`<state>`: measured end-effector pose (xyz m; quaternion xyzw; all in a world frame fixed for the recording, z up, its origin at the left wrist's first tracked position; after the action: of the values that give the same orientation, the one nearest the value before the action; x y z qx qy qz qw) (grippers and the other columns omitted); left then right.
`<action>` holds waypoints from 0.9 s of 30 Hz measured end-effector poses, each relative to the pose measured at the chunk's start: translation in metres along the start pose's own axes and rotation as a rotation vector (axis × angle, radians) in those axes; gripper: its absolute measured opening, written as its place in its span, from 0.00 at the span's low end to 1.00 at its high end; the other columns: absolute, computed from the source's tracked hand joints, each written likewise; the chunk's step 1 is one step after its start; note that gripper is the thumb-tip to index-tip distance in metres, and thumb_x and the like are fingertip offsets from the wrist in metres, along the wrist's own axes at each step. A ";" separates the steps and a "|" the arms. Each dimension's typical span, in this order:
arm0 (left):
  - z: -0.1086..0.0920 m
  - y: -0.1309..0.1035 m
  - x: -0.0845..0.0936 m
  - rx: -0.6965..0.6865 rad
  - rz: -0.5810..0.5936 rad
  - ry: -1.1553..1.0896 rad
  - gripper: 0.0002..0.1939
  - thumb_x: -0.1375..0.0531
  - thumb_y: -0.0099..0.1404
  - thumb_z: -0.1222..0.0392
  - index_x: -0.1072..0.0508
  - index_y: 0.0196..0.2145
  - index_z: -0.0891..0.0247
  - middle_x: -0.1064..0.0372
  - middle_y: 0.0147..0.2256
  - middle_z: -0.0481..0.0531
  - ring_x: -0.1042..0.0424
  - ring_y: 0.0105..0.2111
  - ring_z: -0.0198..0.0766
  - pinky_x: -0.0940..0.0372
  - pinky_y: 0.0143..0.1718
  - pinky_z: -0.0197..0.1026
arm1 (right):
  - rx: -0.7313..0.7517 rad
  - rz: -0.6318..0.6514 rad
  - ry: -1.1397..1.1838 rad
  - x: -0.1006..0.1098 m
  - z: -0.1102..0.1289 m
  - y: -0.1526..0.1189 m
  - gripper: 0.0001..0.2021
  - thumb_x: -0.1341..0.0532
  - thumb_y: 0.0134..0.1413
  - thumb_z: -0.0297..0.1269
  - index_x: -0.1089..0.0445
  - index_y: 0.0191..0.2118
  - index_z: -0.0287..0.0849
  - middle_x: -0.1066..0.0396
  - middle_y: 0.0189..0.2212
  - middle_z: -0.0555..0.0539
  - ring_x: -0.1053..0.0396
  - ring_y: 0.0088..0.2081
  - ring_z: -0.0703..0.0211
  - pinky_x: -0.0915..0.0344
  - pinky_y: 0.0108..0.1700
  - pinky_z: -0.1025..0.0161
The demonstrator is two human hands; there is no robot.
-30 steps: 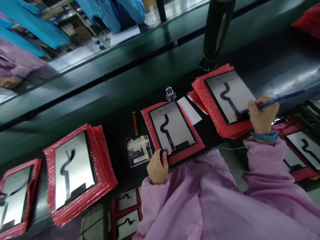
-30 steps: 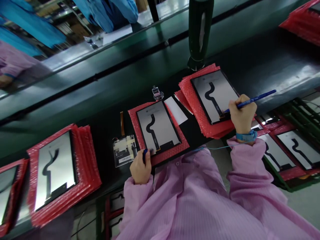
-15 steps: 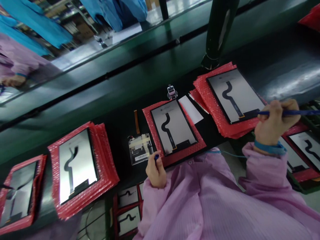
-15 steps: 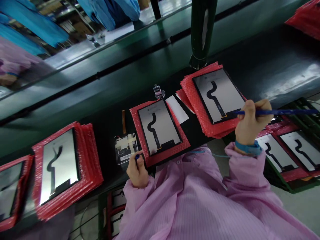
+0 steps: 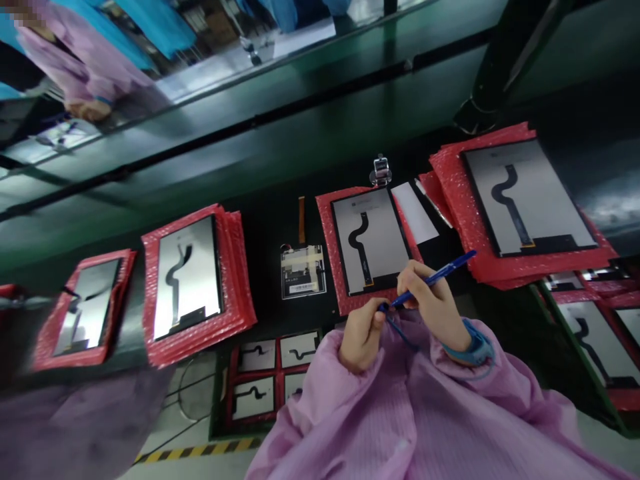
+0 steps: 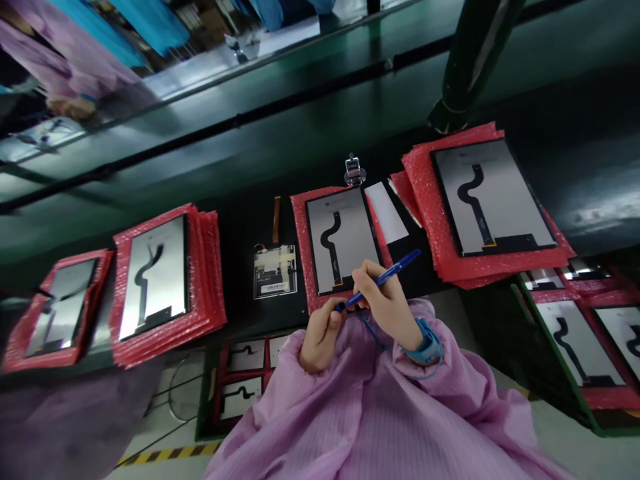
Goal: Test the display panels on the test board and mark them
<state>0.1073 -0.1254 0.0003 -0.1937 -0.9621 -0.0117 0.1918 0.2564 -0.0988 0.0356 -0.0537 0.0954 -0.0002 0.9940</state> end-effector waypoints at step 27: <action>0.009 0.101 0.151 0.267 -0.445 0.946 0.21 0.43 0.71 0.52 0.32 0.55 0.69 0.31 0.54 0.66 0.32 0.54 0.56 0.34 0.52 0.54 | 0.087 -0.390 -1.215 0.050 0.029 0.111 0.11 0.42 0.58 0.37 0.29 0.44 0.37 0.26 0.34 0.38 0.29 0.35 0.47 0.35 0.37 0.54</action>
<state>0.0137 0.0241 0.0435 0.0672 -0.7815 -0.0154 0.6201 0.3097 0.0140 0.0430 -0.0200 -0.4966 -0.1547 0.8539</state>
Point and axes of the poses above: each hand's wrist, its own y-axis towards the middle knuckle, its own x-axis out of the back of the hand, z = x × y, the point moved 4 cm from there along y, towards the middle knuckle
